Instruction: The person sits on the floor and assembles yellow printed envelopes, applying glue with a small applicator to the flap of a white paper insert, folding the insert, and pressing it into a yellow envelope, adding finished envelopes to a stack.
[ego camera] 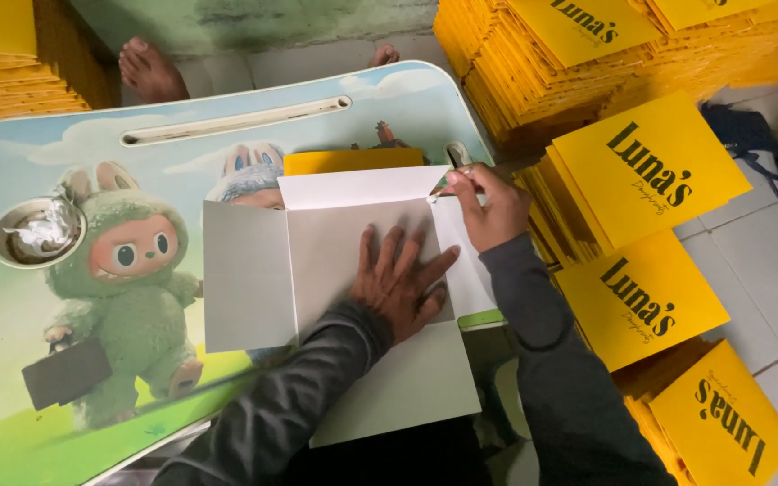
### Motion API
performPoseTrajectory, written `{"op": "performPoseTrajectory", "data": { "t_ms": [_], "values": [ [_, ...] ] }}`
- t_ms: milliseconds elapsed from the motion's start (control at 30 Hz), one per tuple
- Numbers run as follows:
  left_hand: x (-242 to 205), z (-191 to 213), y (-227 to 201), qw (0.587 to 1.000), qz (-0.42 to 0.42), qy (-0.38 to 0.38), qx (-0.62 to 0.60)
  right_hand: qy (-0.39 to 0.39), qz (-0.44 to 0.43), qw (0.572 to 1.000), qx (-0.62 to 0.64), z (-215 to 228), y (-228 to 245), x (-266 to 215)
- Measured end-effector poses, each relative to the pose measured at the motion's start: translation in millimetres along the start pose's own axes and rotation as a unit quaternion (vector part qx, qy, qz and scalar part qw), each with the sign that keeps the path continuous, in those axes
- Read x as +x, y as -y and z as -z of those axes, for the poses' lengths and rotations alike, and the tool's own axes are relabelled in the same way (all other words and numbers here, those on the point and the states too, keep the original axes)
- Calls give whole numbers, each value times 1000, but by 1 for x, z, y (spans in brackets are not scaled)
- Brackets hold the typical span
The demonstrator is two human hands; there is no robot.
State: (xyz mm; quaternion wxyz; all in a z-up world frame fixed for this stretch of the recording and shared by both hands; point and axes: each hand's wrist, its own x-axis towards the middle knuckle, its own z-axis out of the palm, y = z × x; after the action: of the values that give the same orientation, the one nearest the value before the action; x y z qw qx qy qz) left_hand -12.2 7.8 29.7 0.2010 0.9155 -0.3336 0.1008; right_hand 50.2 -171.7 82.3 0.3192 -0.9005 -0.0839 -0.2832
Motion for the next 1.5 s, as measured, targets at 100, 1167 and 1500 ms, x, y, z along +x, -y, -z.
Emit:
{"op": "performPoseTrajectory", "data": {
  "t_ms": [100, 1167, 1500],
  "values": [
    [0, -1, 0, 1000, -3, -11, 5, 1, 15, 1000, 7, -1, 5, 3],
    [2, -6, 2, 998, -22, -58, 27, -45, -6, 997, -59, 61, -55, -2],
    [2, -11, 3, 997, -21, -72, 28, 46, -17, 995, -89, 126, -20, -87]
  ]
}}
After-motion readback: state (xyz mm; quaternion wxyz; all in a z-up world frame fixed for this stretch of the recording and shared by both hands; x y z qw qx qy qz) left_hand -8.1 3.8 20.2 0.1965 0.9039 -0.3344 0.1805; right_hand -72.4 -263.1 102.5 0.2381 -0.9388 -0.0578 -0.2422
